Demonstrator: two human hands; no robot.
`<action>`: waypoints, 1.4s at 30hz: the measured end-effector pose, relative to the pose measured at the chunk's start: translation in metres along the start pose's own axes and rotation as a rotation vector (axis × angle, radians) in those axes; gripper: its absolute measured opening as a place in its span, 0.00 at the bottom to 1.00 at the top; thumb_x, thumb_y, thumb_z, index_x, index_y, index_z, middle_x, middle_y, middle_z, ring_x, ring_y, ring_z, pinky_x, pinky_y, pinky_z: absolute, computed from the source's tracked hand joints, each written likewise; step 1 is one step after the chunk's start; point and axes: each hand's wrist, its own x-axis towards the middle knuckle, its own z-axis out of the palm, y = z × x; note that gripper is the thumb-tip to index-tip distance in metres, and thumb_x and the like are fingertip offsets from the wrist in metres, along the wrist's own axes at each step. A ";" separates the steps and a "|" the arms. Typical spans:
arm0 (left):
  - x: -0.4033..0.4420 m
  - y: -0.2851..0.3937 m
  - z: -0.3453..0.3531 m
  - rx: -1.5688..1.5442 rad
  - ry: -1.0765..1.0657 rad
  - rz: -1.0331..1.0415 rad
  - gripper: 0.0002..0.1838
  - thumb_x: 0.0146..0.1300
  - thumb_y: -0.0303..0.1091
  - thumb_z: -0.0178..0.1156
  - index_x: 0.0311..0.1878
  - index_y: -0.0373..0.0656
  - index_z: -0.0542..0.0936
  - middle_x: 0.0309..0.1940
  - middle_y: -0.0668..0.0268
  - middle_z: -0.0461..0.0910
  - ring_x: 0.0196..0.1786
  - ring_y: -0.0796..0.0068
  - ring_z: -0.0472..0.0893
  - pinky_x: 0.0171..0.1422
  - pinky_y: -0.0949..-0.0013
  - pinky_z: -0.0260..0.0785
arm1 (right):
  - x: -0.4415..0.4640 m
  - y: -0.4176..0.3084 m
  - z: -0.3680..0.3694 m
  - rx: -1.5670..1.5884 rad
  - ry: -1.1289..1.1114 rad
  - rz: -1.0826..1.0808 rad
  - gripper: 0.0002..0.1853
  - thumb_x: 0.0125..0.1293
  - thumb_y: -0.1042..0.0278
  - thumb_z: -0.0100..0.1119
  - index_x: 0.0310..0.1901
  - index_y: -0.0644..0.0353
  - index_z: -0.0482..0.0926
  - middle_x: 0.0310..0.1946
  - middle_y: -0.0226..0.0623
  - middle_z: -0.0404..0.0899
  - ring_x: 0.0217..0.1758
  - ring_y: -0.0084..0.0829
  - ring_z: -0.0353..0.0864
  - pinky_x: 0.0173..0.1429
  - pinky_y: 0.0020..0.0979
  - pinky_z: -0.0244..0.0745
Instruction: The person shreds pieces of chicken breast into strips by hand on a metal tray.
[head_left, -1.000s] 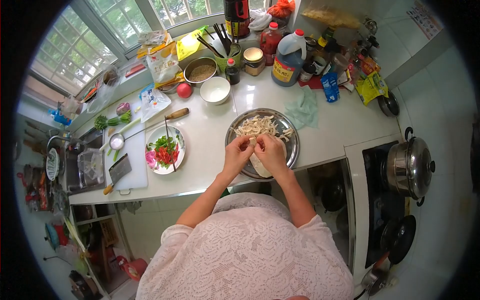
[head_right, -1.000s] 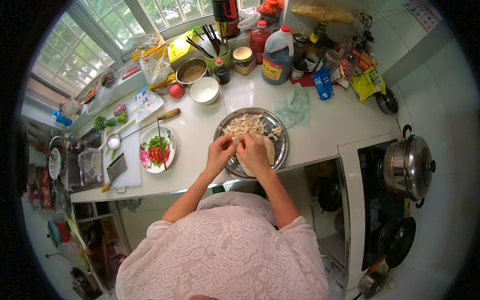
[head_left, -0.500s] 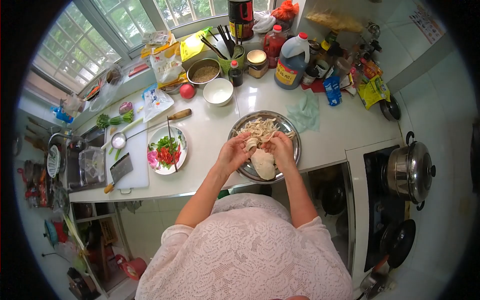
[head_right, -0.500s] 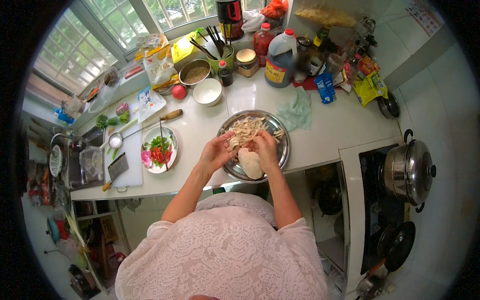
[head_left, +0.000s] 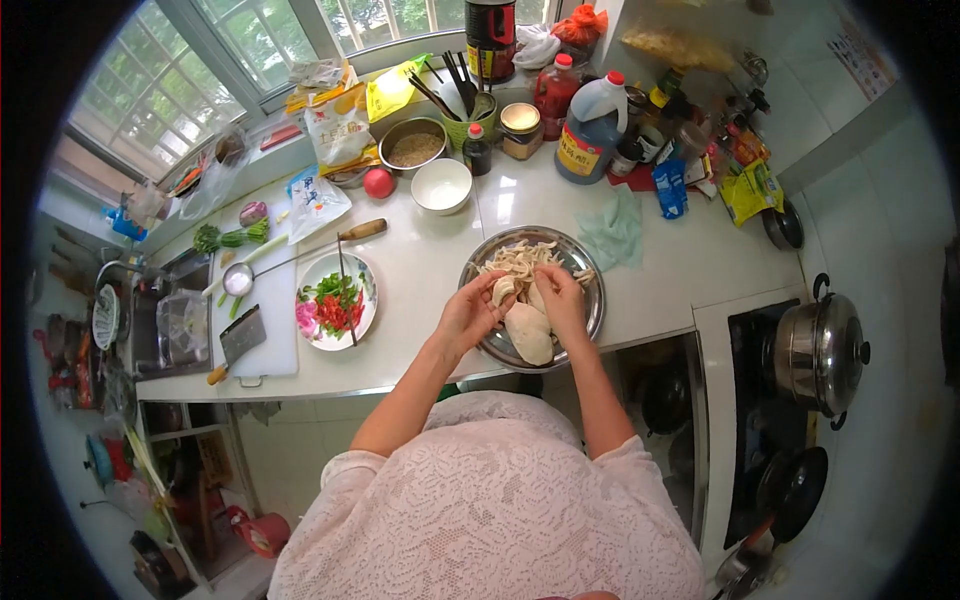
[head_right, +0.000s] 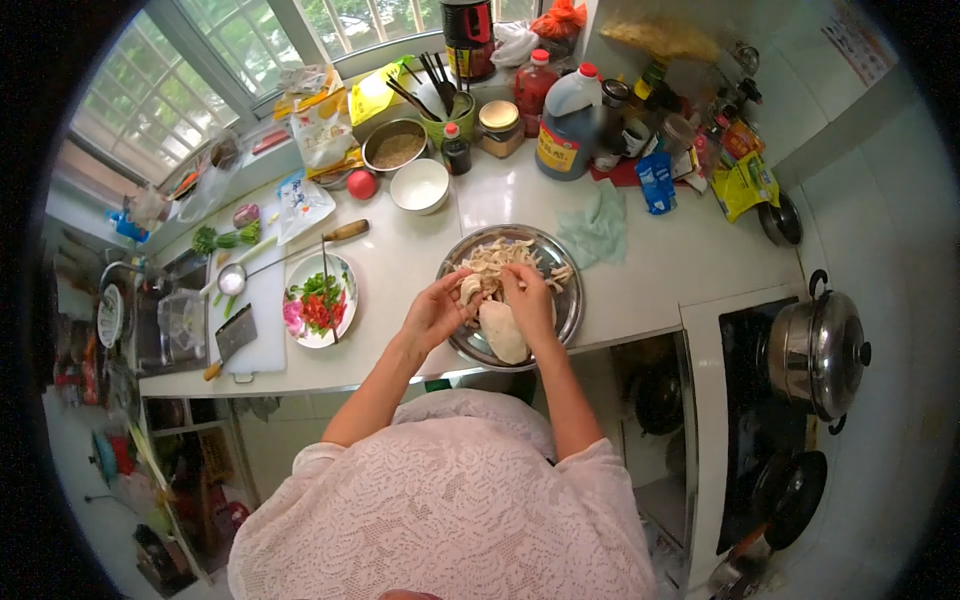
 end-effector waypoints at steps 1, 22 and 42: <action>-0.001 -0.001 -0.001 0.033 0.017 0.010 0.14 0.65 0.31 0.51 0.51 0.35 0.70 0.44 0.57 0.75 0.50 0.64 0.76 0.59 0.61 0.69 | -0.004 -0.011 0.000 0.205 -0.102 0.246 0.07 0.63 0.70 0.56 0.36 0.65 0.78 0.29 0.32 0.76 0.30 0.22 0.75 0.37 0.23 0.71; -0.014 -0.020 -0.001 0.561 0.182 0.157 0.10 0.67 0.38 0.53 0.44 0.41 0.74 0.37 0.68 0.77 0.39 0.79 0.77 0.42 0.72 0.74 | -0.022 -0.044 0.025 0.413 -0.164 0.385 0.05 0.60 0.75 0.58 0.34 0.64 0.72 0.27 0.32 0.75 0.29 0.20 0.74 0.33 0.23 0.70; 0.022 -0.003 -0.025 -0.238 0.469 0.039 0.13 0.71 0.38 0.45 0.46 0.36 0.71 0.38 0.59 0.74 0.41 0.70 0.75 0.50 0.64 0.75 | -0.012 -0.059 0.002 0.528 -0.108 0.297 0.03 0.65 0.76 0.52 0.34 0.63 0.69 0.28 0.31 0.73 0.28 0.21 0.73 0.35 0.22 0.70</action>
